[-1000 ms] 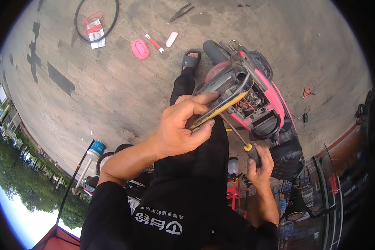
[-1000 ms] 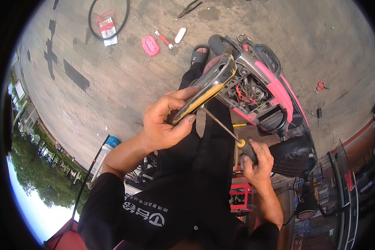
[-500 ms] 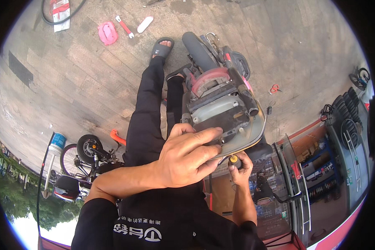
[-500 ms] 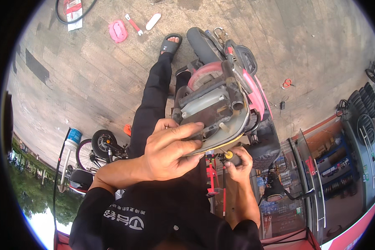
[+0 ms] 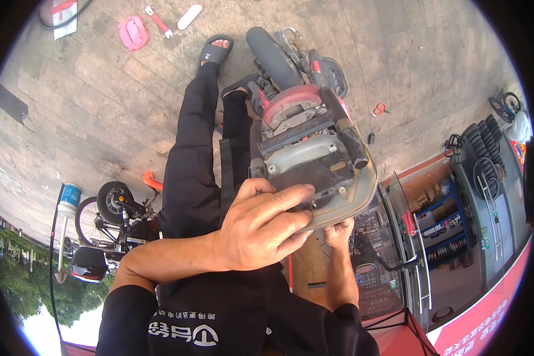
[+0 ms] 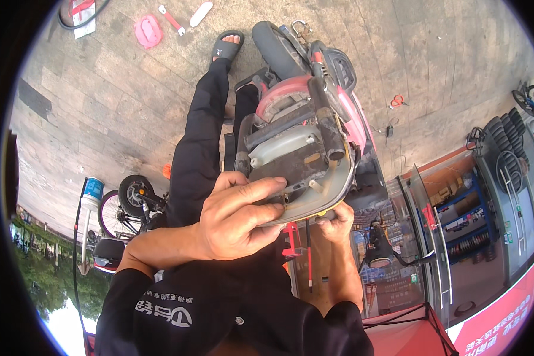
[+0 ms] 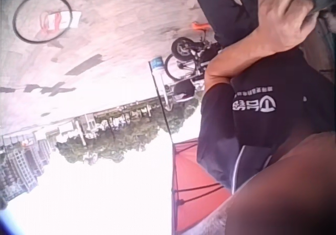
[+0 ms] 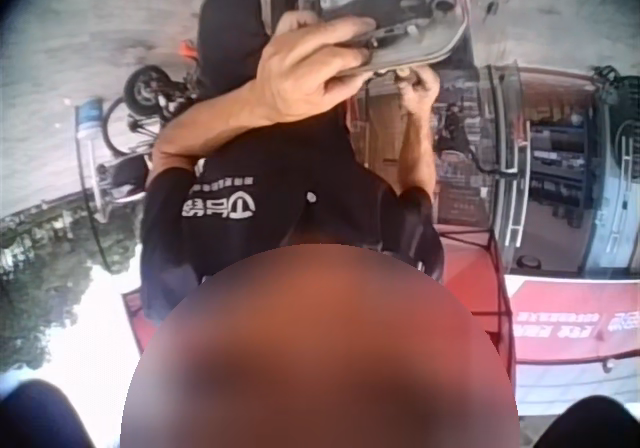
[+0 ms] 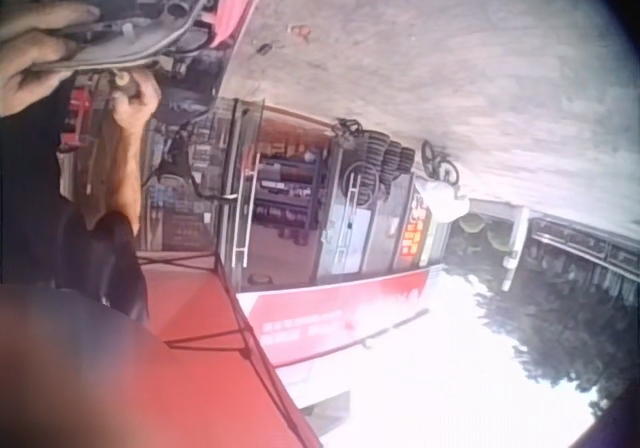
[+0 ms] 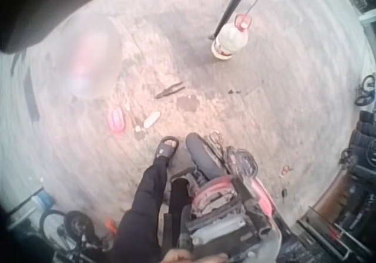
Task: The person removes a plastic cover from a pink scooter, searches a red tool cart for a screw, and uses a screwdriver to tighten screws on the cover. The person then places the cover back onto the scooter.
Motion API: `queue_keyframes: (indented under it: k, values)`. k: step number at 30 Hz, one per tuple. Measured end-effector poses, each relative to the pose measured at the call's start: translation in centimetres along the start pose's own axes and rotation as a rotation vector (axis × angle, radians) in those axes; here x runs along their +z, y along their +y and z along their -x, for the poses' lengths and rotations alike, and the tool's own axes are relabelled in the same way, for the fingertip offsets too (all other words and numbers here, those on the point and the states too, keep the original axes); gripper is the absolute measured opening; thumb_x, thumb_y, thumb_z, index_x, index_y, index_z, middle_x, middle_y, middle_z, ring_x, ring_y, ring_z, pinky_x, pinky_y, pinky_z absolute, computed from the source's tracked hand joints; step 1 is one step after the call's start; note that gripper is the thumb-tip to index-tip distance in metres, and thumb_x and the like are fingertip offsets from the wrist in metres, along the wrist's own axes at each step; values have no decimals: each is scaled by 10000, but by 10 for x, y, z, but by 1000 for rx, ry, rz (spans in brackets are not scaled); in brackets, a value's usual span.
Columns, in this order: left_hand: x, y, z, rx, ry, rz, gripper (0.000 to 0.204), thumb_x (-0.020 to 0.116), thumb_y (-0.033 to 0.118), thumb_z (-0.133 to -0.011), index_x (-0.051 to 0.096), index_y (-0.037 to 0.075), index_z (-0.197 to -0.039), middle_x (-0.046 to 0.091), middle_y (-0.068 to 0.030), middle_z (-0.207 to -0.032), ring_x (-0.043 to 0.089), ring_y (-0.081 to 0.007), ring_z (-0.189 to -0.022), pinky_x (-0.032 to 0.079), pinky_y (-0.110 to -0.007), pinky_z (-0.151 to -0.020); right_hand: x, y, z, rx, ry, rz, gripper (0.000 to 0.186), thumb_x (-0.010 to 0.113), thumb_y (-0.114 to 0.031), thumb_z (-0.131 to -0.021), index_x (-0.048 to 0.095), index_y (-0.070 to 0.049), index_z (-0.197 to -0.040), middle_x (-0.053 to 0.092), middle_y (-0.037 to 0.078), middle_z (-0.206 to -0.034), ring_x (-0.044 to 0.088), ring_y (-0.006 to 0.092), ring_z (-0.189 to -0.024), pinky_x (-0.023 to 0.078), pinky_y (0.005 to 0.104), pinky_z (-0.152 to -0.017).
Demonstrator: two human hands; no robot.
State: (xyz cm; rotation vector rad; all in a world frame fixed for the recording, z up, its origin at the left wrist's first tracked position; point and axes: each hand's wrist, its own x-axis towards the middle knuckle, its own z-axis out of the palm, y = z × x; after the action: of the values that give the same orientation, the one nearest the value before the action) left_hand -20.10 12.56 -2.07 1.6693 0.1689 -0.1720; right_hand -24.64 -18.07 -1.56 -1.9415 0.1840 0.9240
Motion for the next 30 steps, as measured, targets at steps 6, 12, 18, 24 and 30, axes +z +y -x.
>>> queue_keyframes:
  k: [6,12,18,24,30]
  values:
    - [-3,0,0,9,-25,-17,366,844,83,-565,652,46,-875,682,-174,-1089,694,-232,-881,458,-339,-708,6,7,8,86,89,-19,412,797,-287,-752,655,24,-981,672,125,-967,635,217,-917,486,343,-812]
    - [-5,1,-1,10,-30,-26,365,840,78,-565,654,51,-878,679,-168,-1092,679,-223,-839,449,-338,-695,15,-1,-6,38,108,-59,410,794,-172,-736,629,35,-1048,652,121,-1047,626,203,-945,492,335,-836]
    - [-6,0,-2,15,-34,-29,376,839,85,-563,660,45,-892,676,-164,-1094,675,-220,-832,446,-336,-692,28,-10,-12,44,156,-187,553,777,-105,-755,539,38,-1232,637,134,-1145,625,201,-992,496,328,-880]
    - [-5,-1,-2,22,-24,-18,378,840,86,-561,662,45,-893,676,-160,-1090,675,-217,-835,447,-335,-692,24,-11,-18,-52,62,-57,484,746,-95,-769,578,55,-1198,644,119,-1102,625,191,-962,496,317,-860]
    - [-6,-1,-1,21,-30,-20,380,840,87,-561,665,48,-896,675,-159,-1091,674,-220,-841,450,-336,-690,27,-15,-16,48,112,-93,431,721,-107,-756,630,47,-1148,660,89,-1003,632,183,-882,506,317,-797]
